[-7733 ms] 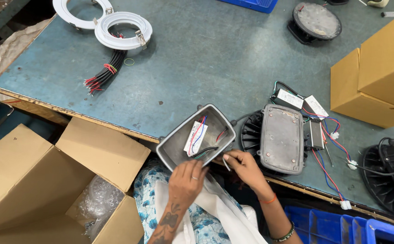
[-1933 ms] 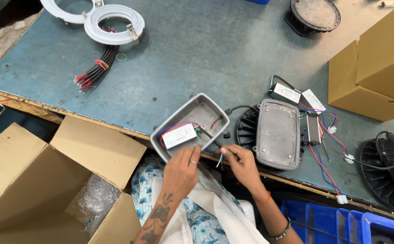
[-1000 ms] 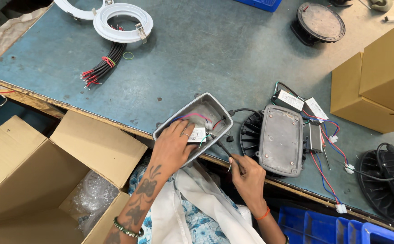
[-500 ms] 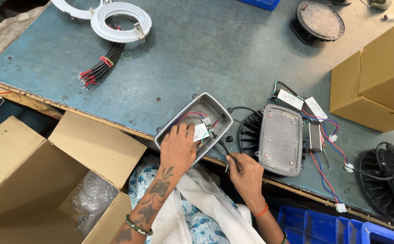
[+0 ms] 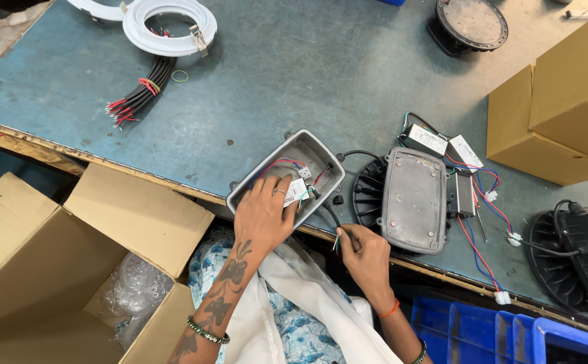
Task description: The person wires an LED floodlight assembly at a workbench: they place a driver board into the metal housing, route and connect the red, blue and black wires, twist wire connectors onto the wire ends, and press the wired driver into the housing cavity.
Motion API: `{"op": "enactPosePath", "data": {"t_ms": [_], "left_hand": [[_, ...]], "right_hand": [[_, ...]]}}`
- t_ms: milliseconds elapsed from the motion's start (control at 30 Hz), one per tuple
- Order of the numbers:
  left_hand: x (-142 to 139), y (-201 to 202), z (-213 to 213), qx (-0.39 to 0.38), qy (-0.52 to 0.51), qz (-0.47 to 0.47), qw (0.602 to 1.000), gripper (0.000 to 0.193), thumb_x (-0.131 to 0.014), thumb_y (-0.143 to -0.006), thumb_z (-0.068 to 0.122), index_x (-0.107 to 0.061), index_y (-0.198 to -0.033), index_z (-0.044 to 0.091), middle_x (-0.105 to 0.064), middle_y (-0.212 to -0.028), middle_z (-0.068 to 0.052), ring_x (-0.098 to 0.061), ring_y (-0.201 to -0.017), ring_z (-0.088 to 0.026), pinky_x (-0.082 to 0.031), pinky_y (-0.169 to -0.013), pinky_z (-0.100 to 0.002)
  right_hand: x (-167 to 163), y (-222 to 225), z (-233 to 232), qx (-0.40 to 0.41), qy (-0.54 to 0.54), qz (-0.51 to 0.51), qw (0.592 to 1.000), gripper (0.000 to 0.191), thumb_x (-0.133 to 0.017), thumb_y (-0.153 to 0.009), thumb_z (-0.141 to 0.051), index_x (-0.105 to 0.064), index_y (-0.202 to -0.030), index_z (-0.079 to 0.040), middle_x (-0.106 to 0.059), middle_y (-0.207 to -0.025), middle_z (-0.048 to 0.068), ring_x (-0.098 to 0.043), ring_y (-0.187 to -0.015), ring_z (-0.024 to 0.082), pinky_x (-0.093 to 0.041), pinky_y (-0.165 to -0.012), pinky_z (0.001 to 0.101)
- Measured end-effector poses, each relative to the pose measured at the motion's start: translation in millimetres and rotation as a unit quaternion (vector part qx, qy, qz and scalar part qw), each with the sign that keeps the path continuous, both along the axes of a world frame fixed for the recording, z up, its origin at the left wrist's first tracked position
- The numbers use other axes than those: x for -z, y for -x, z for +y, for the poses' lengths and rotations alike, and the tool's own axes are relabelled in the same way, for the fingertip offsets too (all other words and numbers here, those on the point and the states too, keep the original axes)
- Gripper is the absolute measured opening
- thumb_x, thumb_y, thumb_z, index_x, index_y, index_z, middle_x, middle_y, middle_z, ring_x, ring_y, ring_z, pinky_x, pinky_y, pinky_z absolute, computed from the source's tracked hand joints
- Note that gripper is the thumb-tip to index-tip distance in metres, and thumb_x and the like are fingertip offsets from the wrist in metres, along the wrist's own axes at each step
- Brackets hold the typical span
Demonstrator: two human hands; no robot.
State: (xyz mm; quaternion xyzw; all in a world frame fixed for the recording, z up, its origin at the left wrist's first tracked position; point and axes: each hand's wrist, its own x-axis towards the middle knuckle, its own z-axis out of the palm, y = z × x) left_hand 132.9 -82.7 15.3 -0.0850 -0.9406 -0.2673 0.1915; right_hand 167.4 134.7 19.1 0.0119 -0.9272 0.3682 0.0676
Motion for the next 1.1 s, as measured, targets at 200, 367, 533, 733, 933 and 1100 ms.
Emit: {"op": "enactPosePath", "data": {"t_ms": [200,367,533,733,933,1100], "left_hand": [[-1,-1,2,-0.024,-0.003,-0.07,0.997,0.042,-0.071,-0.087,0.031,-0.068,-0.123,0.01,-0.063,-0.105,-0.006,-0.061,-0.1,-0.028,-0.052,-0.078,-0.042],[-1,-1,4,-0.028,0.021,-0.035,0.999,0.043,-0.072,-0.087,0.033,-0.068,-0.121,0.008,-0.063,-0.104,-0.007,-0.061,-0.1,-0.028,-0.052,-0.079,-0.042],[-2,1,3,-0.025,0.01,-0.064,0.998,0.046,-0.076,-0.083,0.037,-0.069,-0.118,0.008,-0.063,-0.102,-0.007,-0.061,-0.098,-0.028,-0.052,-0.08,-0.041],[-4,0,5,-0.02,-0.003,-0.06,0.998,0.045,-0.076,-0.083,0.035,-0.07,-0.118,0.007,-0.064,-0.104,-0.007,-0.062,-0.099,-0.028,-0.053,-0.079,-0.041],[-3,-4,5,-0.004,-0.015,-0.005,1.0,0.047,-0.076,-0.081,0.031,-0.068,-0.121,0.007,-0.066,-0.11,-0.007,-0.063,-0.101,-0.028,-0.053,-0.082,-0.041],[-2,-3,7,-0.012,-0.004,-0.052,0.999,0.043,-0.074,-0.086,0.031,-0.067,-0.122,0.008,-0.066,-0.11,-0.006,-0.062,-0.103,-0.027,-0.052,-0.084,-0.042]], "right_hand": [[-2,-3,0,-0.001,0.014,0.045,0.999,0.015,-0.075,-0.087,-0.016,-0.077,-0.092,-0.003,-0.059,-0.062,0.009,-0.046,-0.045,0.019,-0.037,-0.045,0.0355],[-1,-5,2,-0.01,-0.051,0.079,0.996,0.012,-0.077,-0.086,-0.017,-0.078,-0.09,-0.005,-0.06,-0.063,0.012,-0.053,-0.048,0.025,-0.04,-0.048,0.0387],[1,-6,6,-0.006,-0.063,0.112,0.992,0.012,-0.077,-0.085,-0.017,-0.078,-0.09,-0.006,-0.064,-0.067,0.01,-0.057,-0.049,0.024,-0.043,-0.048,0.0369],[4,-8,9,0.007,-0.067,0.103,0.992,0.012,-0.076,-0.087,-0.016,-0.078,-0.092,-0.006,-0.063,-0.066,0.011,-0.055,-0.048,0.024,-0.042,-0.047,0.0366],[4,-10,10,0.009,-0.067,0.101,0.993,0.012,-0.077,-0.086,-0.015,-0.078,-0.092,-0.005,-0.061,-0.063,0.011,-0.052,-0.046,0.024,-0.04,-0.047,0.0375],[3,-8,9,0.003,-0.053,0.101,0.993,0.011,-0.077,-0.086,-0.016,-0.077,-0.09,-0.005,-0.061,-0.064,0.011,-0.052,-0.047,0.023,-0.041,-0.047,0.0367]]}}
